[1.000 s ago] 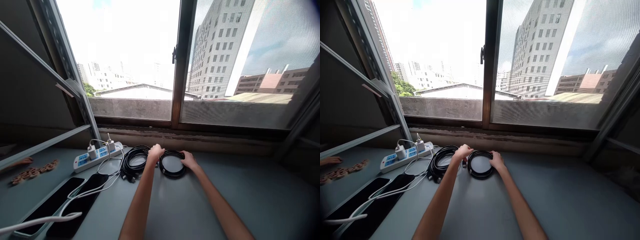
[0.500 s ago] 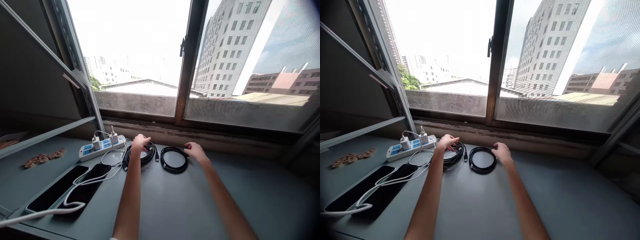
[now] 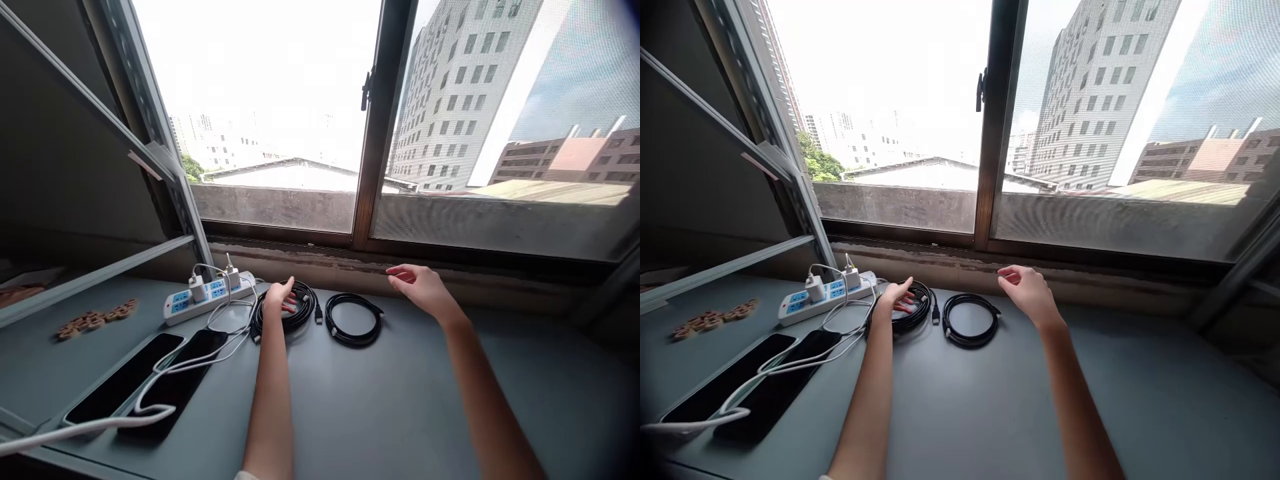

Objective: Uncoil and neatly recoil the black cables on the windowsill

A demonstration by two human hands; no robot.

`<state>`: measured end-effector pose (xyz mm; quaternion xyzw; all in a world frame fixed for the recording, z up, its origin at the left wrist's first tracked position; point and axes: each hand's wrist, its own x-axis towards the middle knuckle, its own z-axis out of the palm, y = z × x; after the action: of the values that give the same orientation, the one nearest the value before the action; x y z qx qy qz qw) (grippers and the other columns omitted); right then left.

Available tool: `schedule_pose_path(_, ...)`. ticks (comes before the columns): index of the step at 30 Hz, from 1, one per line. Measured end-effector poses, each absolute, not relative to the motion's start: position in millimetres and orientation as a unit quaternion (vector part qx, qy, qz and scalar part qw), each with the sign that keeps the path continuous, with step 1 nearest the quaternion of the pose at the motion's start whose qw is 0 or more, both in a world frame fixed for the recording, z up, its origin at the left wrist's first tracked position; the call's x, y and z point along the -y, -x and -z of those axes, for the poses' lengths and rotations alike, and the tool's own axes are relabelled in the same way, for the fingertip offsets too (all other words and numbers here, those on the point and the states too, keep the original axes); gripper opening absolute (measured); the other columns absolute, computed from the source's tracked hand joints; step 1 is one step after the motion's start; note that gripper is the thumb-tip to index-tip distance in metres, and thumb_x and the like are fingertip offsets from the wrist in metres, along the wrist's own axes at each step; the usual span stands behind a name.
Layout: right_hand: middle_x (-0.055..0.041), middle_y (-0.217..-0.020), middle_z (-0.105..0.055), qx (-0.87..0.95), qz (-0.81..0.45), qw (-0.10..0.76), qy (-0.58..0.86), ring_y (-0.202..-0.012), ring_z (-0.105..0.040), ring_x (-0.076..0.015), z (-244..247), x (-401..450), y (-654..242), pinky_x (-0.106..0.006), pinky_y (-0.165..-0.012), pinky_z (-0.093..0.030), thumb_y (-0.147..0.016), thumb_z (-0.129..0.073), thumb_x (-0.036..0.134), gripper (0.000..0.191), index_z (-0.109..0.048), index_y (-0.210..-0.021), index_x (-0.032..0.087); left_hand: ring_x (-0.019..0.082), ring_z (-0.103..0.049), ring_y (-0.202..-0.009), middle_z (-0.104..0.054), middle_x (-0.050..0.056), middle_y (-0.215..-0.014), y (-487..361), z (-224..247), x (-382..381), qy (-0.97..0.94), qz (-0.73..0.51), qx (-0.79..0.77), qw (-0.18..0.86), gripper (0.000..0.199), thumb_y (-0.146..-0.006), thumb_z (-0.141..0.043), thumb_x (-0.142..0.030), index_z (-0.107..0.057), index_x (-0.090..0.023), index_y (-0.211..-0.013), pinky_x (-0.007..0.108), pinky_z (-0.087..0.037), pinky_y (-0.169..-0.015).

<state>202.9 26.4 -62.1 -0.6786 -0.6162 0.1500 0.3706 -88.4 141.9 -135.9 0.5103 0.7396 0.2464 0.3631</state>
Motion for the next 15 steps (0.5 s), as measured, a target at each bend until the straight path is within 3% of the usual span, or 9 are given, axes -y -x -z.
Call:
schedule_pose_path(5, -0.0030, -0.078, -0.069, 0.641, -0.143, 0.383, 0.650, -0.071, -0.063, -0.0169, 58, -20, -196, -0.025, -0.065, -0.046, -0.074, -0.056, 0.034, 0.022, -0.068, -0.089, 0.023, 0.015, -0.063, -0.060, -0.064, 0.011, -0.077, 80, 152, -142, -0.459, -0.253, -0.752, 0.400, 0.057, -0.089, -0.031, -0.056, -0.061, -0.008, -0.083, 0.026, -0.052, -0.057)
schedule_pose_path(10, -0.0022, -0.077, -0.069, 0.637, -0.134, 0.385, 0.654, -0.068, -0.063, -0.0160, 59, -20, -194, -0.025, -0.062, -0.046, -0.073, -0.057, 0.034, 0.021, -0.068, -0.087, 0.024, 0.015, -0.059, -0.078, -0.059, 0.007, -0.093, 75, 160, -143, -0.448, -0.268, -0.763, 0.381, 0.034, -0.088, -0.049, -0.041, -0.055, -0.011, -0.103, 0.031, -0.051, -0.069)
schedule_pose_path(15, -0.0010, -0.074, -0.068, 0.635, -0.135, 0.383, 0.657, -0.068, -0.062, -0.0162, 57, -20, -195, -0.026, -0.064, -0.046, -0.073, -0.056, 0.034, 0.020, -0.068, -0.086, 0.025, 0.017, -0.058, -0.084, -0.057, 0.007, -0.099, 64, 154, -141, -0.459, -0.274, -0.769, 0.351, 0.030, -0.087, -0.052, -0.035, -0.054, -0.012, -0.107, 0.034, -0.051, -0.072)
